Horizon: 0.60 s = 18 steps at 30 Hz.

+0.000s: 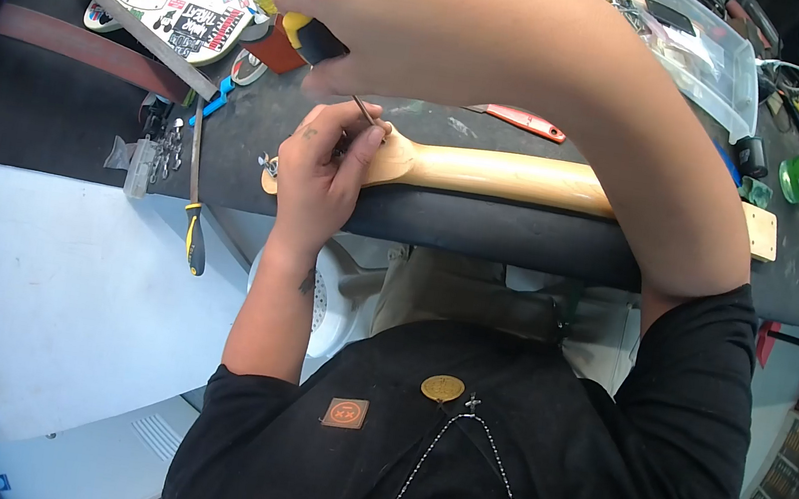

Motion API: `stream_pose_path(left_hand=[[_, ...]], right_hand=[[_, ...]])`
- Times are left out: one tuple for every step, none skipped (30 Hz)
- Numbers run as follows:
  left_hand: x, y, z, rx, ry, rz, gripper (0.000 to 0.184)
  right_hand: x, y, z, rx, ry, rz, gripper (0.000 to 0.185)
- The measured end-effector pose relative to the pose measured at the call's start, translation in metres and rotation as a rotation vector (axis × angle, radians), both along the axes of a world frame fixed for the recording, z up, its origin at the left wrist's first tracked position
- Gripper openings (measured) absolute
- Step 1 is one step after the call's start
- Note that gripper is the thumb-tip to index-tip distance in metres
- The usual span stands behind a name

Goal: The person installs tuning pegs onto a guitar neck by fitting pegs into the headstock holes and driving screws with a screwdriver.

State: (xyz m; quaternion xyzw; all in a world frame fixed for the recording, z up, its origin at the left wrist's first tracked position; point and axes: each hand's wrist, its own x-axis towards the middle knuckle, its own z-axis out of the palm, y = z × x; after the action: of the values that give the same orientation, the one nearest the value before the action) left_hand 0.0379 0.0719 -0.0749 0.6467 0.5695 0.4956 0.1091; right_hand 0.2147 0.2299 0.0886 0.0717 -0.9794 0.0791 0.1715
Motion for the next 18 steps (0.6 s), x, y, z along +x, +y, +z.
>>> stream_pose_path(left_hand=[[0.001, 0.001, 0.000, 0.006, -0.007, 0.004, 0.014], [0.002, 0.000, 0.001, -0.014, -0.011, 0.009, 0.012], [0.003, -0.001, 0.003, -0.027, -0.016, 0.015, 0.011], [0.003, -0.001, 0.004, -0.038, -0.020, 0.023, 0.009], [0.002, 0.001, 0.003, -0.021, -0.019, 0.017, 0.009], [0.000, 0.001, -0.001, -0.007, -0.017, 0.011, 0.009], [-0.001, 0.001, -0.003, 0.007, -0.016, 0.007, 0.008], [-0.002, 0.000, -0.001, -0.022, 0.005, 0.006, 0.008], [-0.001, -0.002, 0.002, -0.048, 0.027, 0.004, 0.008], [-0.001, -0.003, 0.005, -0.071, 0.049, 0.002, 0.008], [-0.001, -0.004, 0.006, -0.079, 0.044, 0.003, 0.008], [0.000, -0.004, 0.007, -0.086, 0.039, 0.007, 0.008], [0.001, -0.003, 0.007, -0.096, 0.033, 0.012, 0.007], [0.001, -0.002, 0.006, -0.089, 0.029, 0.005, 0.006], [0.000, -0.001, 0.006, -0.089, 0.038, 0.001, 0.006], [0.000, 0.000, 0.005, -0.093, 0.048, -0.003, 0.006], [-0.001, 0.001, 0.005, -0.101, 0.059, -0.009, 0.006], [0.000, 0.001, 0.004, -0.080, 0.027, -0.001, 0.006]], right_hand=[[0.001, 0.001, -0.002, 0.008, 0.041, 0.017, 0.019], [0.006, 0.004, -0.006, -0.004, 0.121, 0.052, 0.021], [0.012, 0.004, -0.004, -0.032, 0.170, 0.070, 0.023], [0.018, 0.004, -0.002, -0.058, 0.219, 0.089, 0.026], [0.025, 0.006, -0.002, -0.128, 0.263, 0.097, 0.026], [0.028, 0.010, 0.000, -0.215, 0.282, 0.104, 0.026], [0.027, 0.015, -0.003, -0.323, 0.278, 0.108, 0.025], [0.024, 0.020, -0.007, -0.414, 0.267, 0.122, 0.025], [0.022, 0.024, -0.011, -0.497, 0.269, 0.138, 0.025], [0.019, 0.029, -0.016, -0.571, 0.247, 0.160, 0.025], [0.015, 0.033, -0.021, -0.636, 0.226, 0.186, 0.025], [0.011, 0.035, -0.027, -0.699, 0.201, 0.210, 0.025], [0.008, 0.036, -0.030, -0.741, 0.178, 0.230, 0.025], [0.004, 0.036, -0.034, -0.774, 0.159, 0.249, 0.025], [0.000, 0.035, -0.036, -0.794, 0.139, 0.262, 0.025], [-0.003, 0.034, -0.038, -0.809, 0.122, 0.272, 0.025], [-0.006, 0.034, -0.039, -0.819, 0.111, 0.283, 0.025], [-0.008, 0.033, -0.040, -0.825, 0.105, 0.289, 0.025]])
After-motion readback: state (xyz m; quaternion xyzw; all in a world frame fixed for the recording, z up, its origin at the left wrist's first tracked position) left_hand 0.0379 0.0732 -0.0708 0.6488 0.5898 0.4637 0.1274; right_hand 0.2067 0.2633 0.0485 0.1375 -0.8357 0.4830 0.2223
